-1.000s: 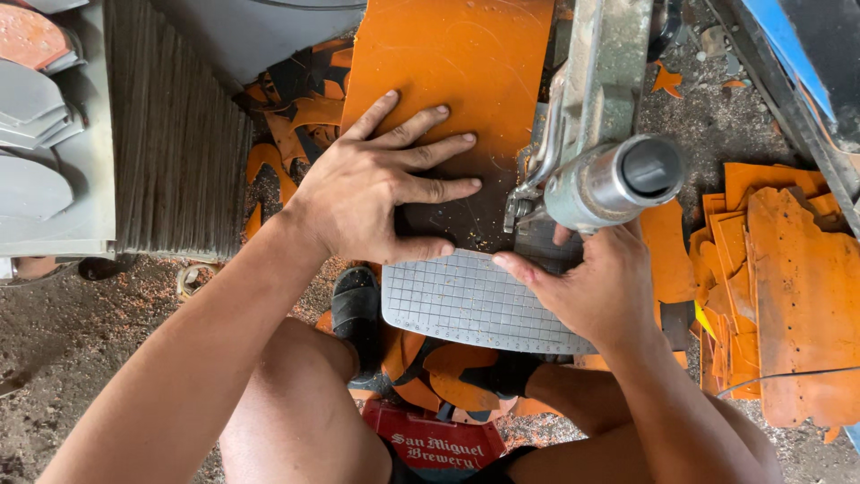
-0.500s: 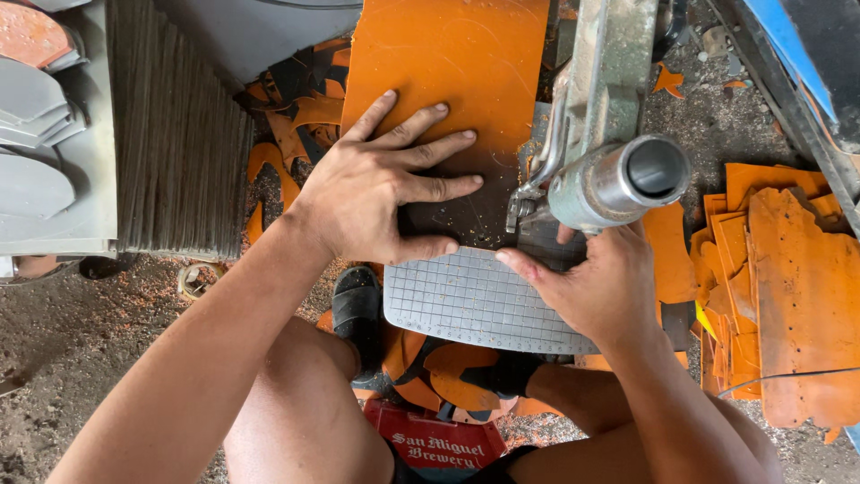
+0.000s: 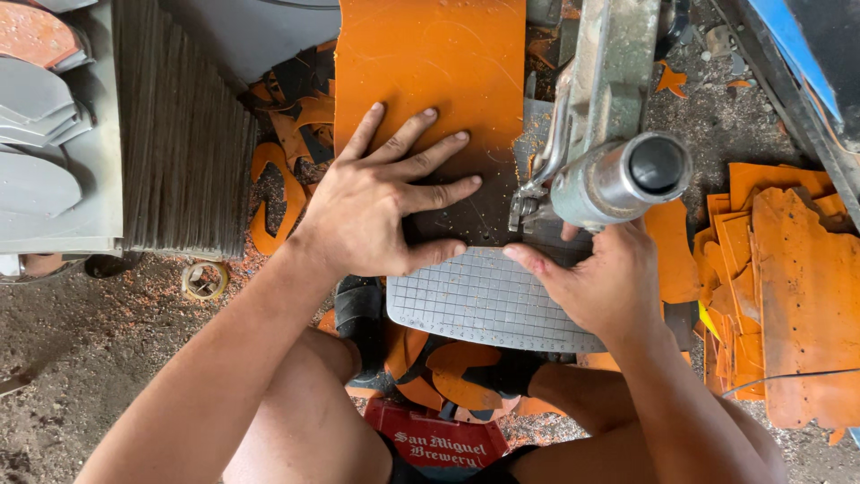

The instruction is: The person uses a band saw to cut orange rubber sheets into shoe sole shapes. They guide the material through the blade, rotate it to follow the pattern, and remove the finished pieces.

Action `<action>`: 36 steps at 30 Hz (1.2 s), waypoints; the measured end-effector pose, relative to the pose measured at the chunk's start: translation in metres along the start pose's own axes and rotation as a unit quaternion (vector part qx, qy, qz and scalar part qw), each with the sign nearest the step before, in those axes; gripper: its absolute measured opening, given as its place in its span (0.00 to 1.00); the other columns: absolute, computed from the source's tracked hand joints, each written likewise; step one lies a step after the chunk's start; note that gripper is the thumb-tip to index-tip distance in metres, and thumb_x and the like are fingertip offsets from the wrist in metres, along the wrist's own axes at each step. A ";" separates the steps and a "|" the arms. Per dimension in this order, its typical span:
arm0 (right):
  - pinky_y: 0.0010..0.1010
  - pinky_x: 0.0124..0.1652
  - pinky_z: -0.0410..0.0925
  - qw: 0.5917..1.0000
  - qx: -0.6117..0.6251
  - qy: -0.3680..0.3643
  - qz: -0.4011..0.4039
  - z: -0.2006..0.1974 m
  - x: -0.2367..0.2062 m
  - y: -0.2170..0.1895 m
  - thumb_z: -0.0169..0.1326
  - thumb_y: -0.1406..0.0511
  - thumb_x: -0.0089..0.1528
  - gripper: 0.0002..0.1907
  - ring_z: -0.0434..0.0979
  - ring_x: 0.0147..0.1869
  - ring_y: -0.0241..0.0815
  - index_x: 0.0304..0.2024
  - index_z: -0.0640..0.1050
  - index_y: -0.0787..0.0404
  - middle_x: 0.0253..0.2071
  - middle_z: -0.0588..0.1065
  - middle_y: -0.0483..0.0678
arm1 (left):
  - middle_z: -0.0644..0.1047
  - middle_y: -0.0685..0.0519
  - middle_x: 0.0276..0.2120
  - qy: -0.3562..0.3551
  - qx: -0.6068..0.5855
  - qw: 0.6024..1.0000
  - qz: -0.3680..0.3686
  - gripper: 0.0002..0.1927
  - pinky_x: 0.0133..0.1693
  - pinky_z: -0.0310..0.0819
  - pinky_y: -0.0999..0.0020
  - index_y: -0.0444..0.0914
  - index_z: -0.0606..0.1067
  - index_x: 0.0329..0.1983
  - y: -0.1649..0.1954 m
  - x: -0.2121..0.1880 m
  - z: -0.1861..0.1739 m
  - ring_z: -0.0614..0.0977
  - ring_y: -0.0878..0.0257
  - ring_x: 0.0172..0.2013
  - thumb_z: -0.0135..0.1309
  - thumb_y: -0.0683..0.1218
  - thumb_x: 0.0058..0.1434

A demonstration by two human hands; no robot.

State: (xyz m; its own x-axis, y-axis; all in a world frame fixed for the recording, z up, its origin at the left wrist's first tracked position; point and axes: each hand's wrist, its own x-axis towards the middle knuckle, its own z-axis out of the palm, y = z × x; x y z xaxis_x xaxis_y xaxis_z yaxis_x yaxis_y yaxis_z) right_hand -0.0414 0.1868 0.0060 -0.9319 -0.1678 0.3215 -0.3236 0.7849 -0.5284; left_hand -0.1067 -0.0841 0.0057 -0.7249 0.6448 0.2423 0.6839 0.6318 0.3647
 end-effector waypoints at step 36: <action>0.44 0.59 0.69 0.995 0.043 -0.024 -0.087 -0.024 -0.007 0.002 0.67 0.67 0.56 0.14 0.77 0.59 0.59 0.40 0.77 0.66 0.49 0.79 0.56 | 0.68 0.37 0.69 0.084 0.061 0.974 -0.200 0.33 0.67 0.49 0.36 0.45 0.75 0.66 0.121 -0.031 0.025 0.64 0.33 0.69 0.55 0.66 0.62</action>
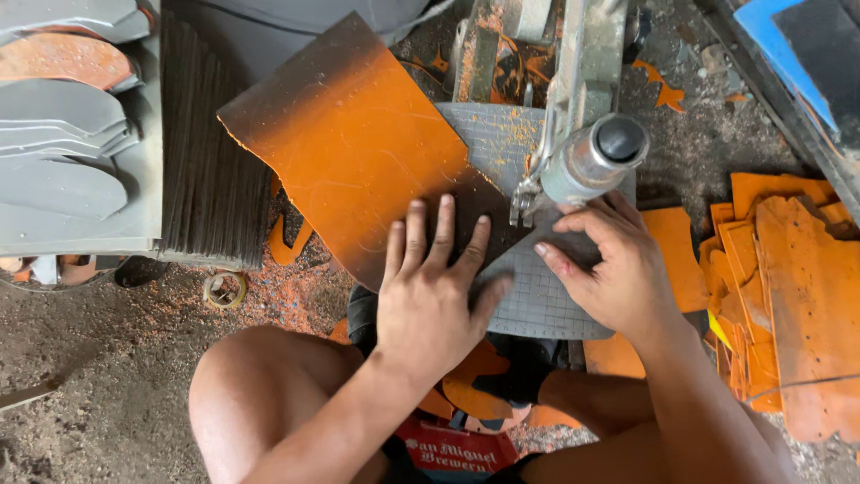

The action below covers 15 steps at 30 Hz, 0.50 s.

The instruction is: The person uses a band saw to cut orange rubber sheets into shoe sole shapes. They guide the material through the blade, rotate it to follow the pattern, and remove the finished pieces.

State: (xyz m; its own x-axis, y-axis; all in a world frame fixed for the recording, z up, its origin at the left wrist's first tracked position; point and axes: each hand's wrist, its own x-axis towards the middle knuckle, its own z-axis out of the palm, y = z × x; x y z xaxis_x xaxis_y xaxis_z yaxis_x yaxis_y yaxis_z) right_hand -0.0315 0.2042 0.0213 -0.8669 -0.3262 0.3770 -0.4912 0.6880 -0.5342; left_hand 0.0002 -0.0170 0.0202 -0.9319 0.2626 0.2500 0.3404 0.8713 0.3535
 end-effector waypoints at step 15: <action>0.42 0.58 0.68 0.999 -0.003 0.001 -0.049 0.000 0.005 0.009 0.66 0.68 0.56 0.10 0.79 0.51 0.51 0.40 0.83 0.60 0.41 0.80 0.50 | 0.61 0.41 0.72 -0.068 -0.008 0.989 0.128 0.33 0.68 0.41 0.26 0.48 0.70 0.70 -0.040 0.027 -0.003 0.60 0.44 0.73 0.51 0.64 0.63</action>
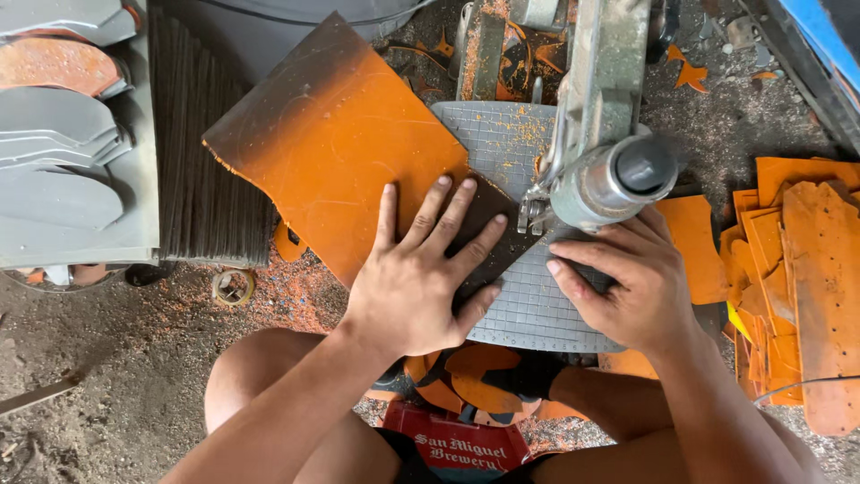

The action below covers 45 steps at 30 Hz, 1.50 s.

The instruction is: The person uses a band saw to cut orange rubber sheets into shoe sole shapes. They guide the material through the blade, rotate it to follow the pattern, and remove the finished pieces.

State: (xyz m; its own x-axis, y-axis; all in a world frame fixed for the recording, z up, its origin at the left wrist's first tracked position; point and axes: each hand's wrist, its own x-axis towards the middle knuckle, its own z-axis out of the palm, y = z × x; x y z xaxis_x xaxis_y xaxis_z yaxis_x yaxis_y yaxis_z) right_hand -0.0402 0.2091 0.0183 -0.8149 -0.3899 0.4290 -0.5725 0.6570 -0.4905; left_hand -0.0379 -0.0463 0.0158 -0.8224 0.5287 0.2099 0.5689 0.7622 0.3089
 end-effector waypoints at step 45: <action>0.56 0.62 0.61 0.976 -0.219 -0.003 0.003 0.018 0.015 -0.019 0.57 0.66 0.58 0.23 0.73 0.57 0.69 0.53 0.74 0.72 0.49 0.75 0.65 | 0.63 0.41 0.71 0.047 -0.010 0.995 -0.088 0.33 0.66 0.40 0.22 0.47 0.71 0.69 0.004 0.026 0.006 0.60 0.42 0.71 0.52 0.61 0.60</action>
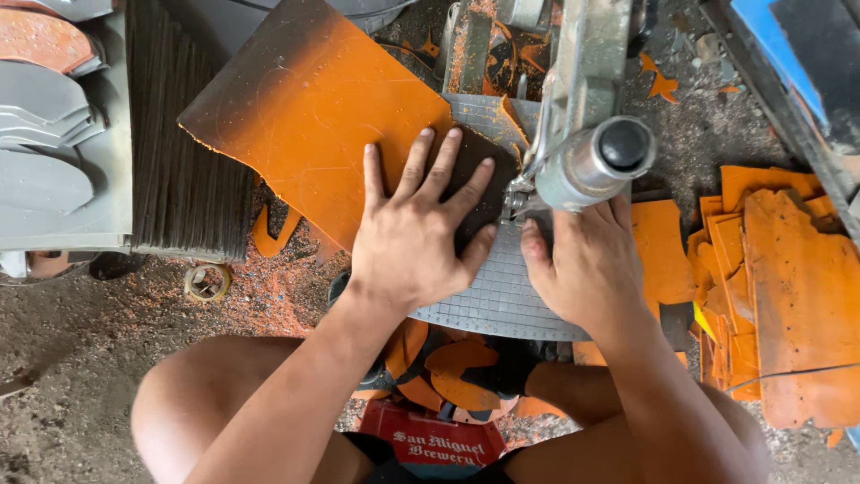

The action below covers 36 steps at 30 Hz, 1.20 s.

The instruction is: The person uses a band saw to cut orange rubber sheets into shoe sole shapes. They guide the material through the blade, rotate it to follow the pattern, and remove the finished pieces.

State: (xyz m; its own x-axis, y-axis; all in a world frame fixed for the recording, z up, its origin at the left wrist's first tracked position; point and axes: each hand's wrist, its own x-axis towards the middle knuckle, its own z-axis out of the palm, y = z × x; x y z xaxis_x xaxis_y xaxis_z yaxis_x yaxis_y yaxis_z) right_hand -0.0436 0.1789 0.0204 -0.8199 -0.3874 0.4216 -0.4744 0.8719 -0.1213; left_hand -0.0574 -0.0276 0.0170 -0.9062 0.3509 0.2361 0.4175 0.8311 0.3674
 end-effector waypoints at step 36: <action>0.50 0.55 0.61 0.994 -0.009 -0.079 0.075 -0.037 -0.070 -0.044 0.60 0.49 0.58 0.30 0.65 0.55 0.60 0.61 0.79 0.53 0.62 0.69 0.54 | 0.63 0.35 0.62 -0.013 -0.093 0.995 -0.045 0.35 0.50 0.76 0.52 0.41 0.68 0.70 0.062 -0.130 -0.026 0.76 0.40 0.51 0.60 0.57 0.61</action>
State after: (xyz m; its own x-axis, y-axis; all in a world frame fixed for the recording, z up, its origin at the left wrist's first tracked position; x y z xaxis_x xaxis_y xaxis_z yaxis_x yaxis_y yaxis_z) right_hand 0.0463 0.1786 0.0298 -0.9219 -0.2936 0.2527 -0.3382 0.9282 -0.1554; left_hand 0.0886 -0.0327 0.0324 -0.9411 0.2917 0.1713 0.3371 0.7661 0.5473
